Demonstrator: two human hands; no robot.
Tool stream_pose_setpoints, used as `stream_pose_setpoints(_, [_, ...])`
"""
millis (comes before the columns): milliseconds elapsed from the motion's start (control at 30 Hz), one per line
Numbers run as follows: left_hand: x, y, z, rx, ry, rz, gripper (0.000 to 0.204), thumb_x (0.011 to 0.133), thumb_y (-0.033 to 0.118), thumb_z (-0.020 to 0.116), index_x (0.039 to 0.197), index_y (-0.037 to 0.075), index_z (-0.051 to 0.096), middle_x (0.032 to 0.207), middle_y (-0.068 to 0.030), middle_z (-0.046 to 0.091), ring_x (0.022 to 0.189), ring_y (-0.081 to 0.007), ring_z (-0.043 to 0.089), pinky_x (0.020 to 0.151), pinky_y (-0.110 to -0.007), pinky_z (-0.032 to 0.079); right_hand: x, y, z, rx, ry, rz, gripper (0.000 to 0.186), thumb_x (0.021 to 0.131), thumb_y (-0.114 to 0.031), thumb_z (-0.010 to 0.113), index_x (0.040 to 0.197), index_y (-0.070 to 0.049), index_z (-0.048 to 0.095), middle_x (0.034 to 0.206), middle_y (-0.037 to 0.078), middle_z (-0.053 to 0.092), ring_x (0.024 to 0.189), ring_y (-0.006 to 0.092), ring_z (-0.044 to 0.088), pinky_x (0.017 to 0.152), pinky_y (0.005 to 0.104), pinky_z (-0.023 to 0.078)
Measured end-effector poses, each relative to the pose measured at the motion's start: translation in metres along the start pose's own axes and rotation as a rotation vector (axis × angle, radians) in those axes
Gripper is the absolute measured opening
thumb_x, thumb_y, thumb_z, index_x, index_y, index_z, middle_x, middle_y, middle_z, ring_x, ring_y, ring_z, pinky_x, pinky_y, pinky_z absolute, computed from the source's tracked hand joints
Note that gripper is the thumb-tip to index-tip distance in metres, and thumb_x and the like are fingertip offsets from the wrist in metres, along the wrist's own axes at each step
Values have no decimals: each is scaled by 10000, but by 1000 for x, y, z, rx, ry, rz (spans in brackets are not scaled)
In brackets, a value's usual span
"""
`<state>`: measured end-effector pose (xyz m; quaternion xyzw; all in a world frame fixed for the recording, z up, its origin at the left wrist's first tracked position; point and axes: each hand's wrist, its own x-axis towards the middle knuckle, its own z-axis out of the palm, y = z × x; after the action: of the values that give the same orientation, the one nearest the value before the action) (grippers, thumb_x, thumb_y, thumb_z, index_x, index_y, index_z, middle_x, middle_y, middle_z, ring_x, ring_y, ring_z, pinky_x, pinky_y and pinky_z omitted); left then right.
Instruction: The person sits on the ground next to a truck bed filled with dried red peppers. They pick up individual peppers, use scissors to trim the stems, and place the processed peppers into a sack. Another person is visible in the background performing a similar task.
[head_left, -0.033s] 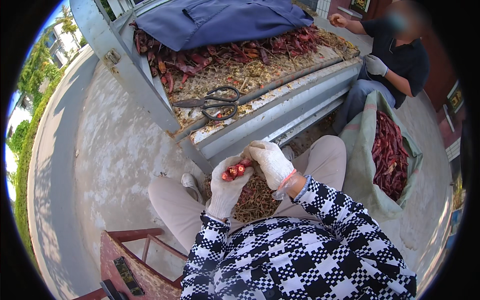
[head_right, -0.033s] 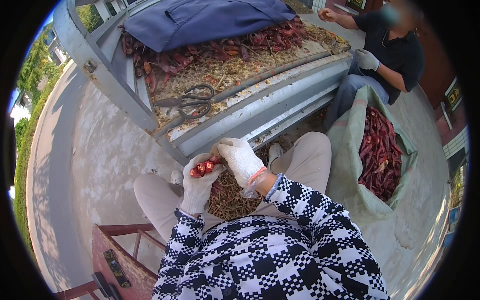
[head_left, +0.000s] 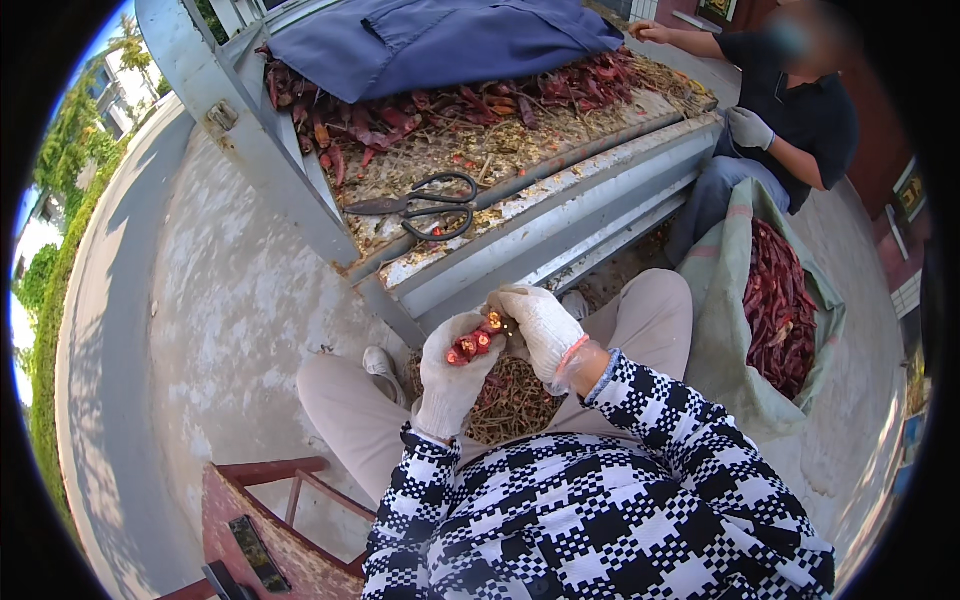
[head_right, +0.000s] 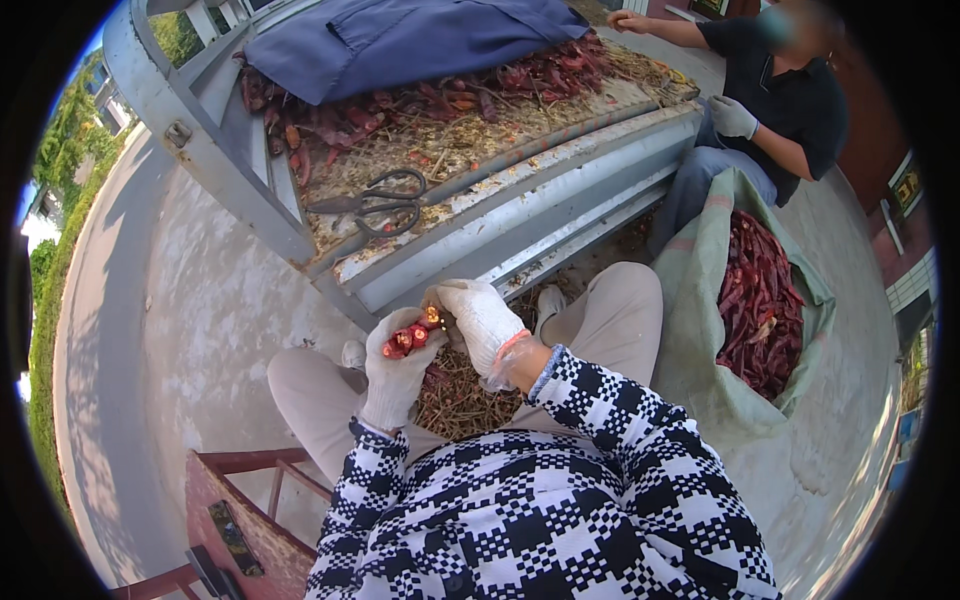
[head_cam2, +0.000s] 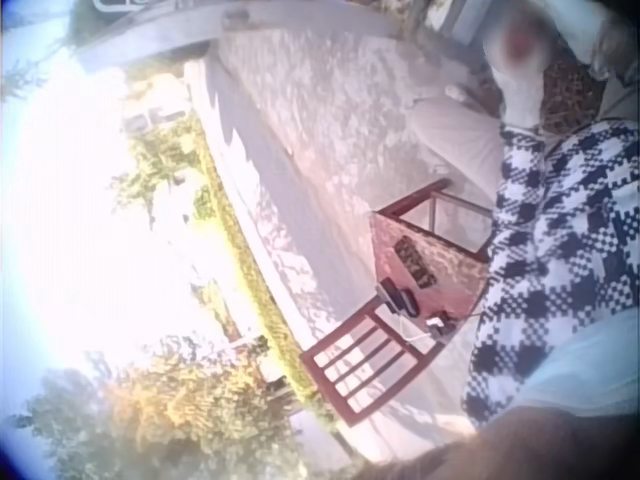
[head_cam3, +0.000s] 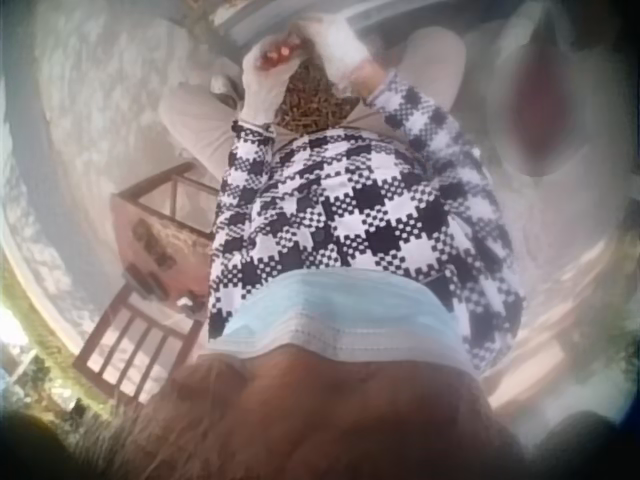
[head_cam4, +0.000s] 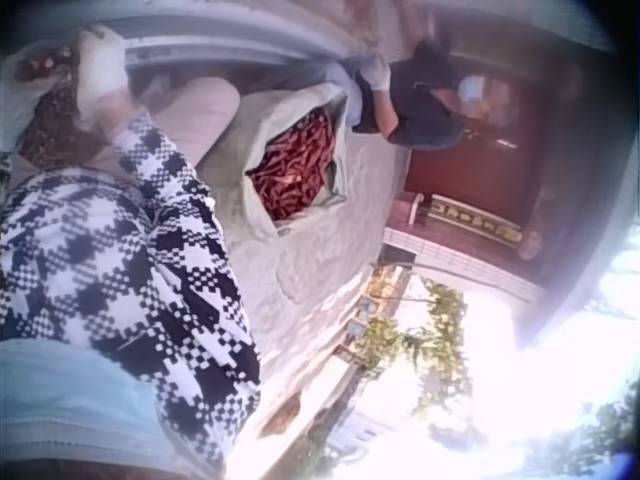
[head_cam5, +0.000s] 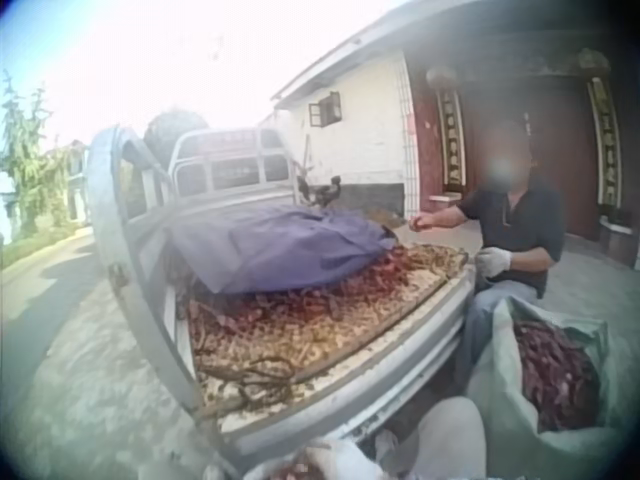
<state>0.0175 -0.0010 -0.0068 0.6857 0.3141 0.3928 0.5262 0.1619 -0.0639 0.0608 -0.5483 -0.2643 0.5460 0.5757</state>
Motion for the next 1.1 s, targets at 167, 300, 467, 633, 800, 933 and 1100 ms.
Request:
stream_pose_setpoints(167, [3, -10, 0, 20, 47, -16, 368, 792, 127, 861, 1110, 31, 703, 1038, -51, 731, 940, -144, 680, 880, -288, 544, 12, 7, -2, 288, 75, 200, 206, 1008, -230, 553, 848, -121, 624, 712, -31, 509, 570, 68, 427, 481, 235, 314])
stream_pose_setpoints(300, [0, 4, -1, -118, -56, -74, 332, 811, 95, 833, 1111, 31, 704, 1020, -39, 724, 933, -126, 669, 878, -273, 541, 32, -7, -20, -74, 87, -67, 190, 973, -224, 596, 910, -52, 644, 747, 9, 556, 609, 108, 489, 536, 260, 388])
stream_pose_setpoints(467, [2, -3, -6, -500, -58, -248, 279, 845, 13, 771, 1112, 2, 690, 1001, -39, 709, 893, -113, 662, 833, -258, 550, 29, -19, -41, -808, 2, -271, 327, 851, -172, 656, 1117, 15, 690, 964, 135, 720, 866, 260, 696, 791, 351, 541])
stream_pose_setpoints(633, [-2, -3, -5, -651, -44, -280, 296, 845, -4, 766, 1126, -9, 674, 1011, -68, 698, 863, -125, 665, 803, -264, 564, 15, -9, -55, -781, -3, -318, 394, 865, -181, 642, 1207, 10, 681, 1027, 180, 733, 952, 314, 717, 849, 377, 549])
stream_pose_setpoints(800, [1, 1, 0, -637, 9, -256, 375, 843, 36, 790, 1187, -6, 648, 1072, -93, 701, 928, -157, 683, 835, -278, 565, -19, -7, -10, -692, 67, -358, 581, 876, -387, 682, 1308, -8, 598, 1208, 235, 660, 1112, 374, 660, 950, 415, 520])
stream_pose_setpoints(933, [10, -16, 19, -504, -81, -82, 535, 858, 1, 755, 1352, -1, 548, 1276, -112, 634, 1149, -234, 636, 1019, -362, 536, -32, -5, 12, -961, 209, -302, 828, 783, -454, 761, 1452, -65, 467, 1342, 243, 568, 1169, 425, 624, 1000, 439, 514])
stream_pose_setpoints(1100, [25, 3, 46, -989, -199, -223, 553, 1086, 426, 308, 1472, 52, 439, 1421, -144, 516, 1344, -300, 508, 1145, -463, 432, -38, -22, -5, -924, 259, -414, 742, 819, -436, 718, 1445, -109, 492, 1313, 219, 571, 1127, 417, 638, 987, 439, 522])
